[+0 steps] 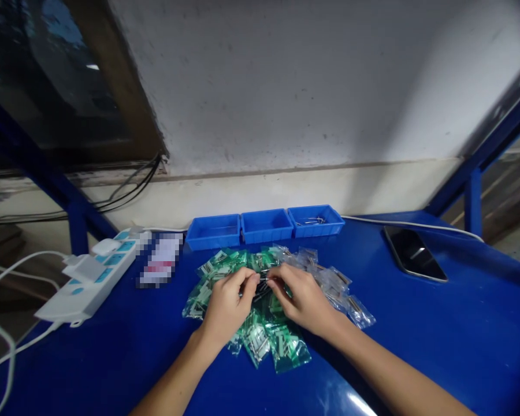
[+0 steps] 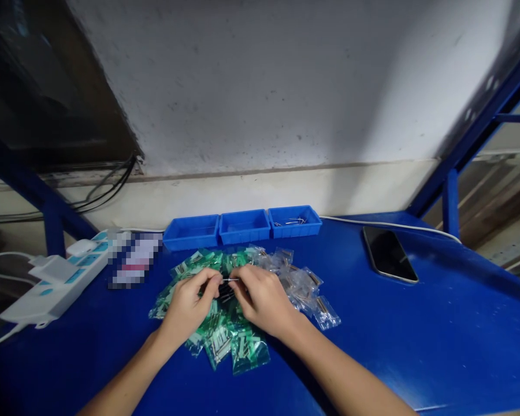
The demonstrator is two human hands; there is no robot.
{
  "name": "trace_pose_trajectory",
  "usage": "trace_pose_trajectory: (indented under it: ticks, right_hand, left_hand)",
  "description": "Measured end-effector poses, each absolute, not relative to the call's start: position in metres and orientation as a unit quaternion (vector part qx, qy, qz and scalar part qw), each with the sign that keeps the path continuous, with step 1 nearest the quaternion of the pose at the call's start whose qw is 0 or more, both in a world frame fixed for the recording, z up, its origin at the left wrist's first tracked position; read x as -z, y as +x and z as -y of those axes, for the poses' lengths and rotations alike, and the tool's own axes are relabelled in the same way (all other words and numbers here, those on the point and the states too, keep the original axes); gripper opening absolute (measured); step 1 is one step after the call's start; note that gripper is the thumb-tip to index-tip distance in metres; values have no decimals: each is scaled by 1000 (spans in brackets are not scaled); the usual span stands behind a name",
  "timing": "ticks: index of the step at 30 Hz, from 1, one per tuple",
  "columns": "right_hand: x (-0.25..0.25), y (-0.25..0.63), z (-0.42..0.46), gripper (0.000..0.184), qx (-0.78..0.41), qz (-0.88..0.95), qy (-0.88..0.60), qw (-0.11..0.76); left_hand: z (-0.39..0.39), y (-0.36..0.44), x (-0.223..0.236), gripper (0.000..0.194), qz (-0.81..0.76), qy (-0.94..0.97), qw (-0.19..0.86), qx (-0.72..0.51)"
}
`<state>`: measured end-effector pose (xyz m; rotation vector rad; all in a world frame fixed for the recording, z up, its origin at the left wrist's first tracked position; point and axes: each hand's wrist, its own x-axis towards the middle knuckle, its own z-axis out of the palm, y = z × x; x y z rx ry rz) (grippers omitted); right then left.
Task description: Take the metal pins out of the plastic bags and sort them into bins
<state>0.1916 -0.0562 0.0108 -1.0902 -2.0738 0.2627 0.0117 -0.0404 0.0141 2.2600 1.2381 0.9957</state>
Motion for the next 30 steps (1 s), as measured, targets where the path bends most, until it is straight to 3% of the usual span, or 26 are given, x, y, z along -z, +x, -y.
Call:
trace_pose_trajectory:
  ticks: [8,17,30]
  right_hand:
    - [-7,196,52,21,-96,797,-451,391]
    - [-10,194,56,9,-129,800,-441,386]
    - [-11,195,55,13,-116,794,-457,383]
  left_hand:
    - [42,14,-12,12,-431,801,234,-342]
    - [39,12,-11,23,-456,798,207,-336]
    - [41,13,-12,20,-458,793,217,-338]
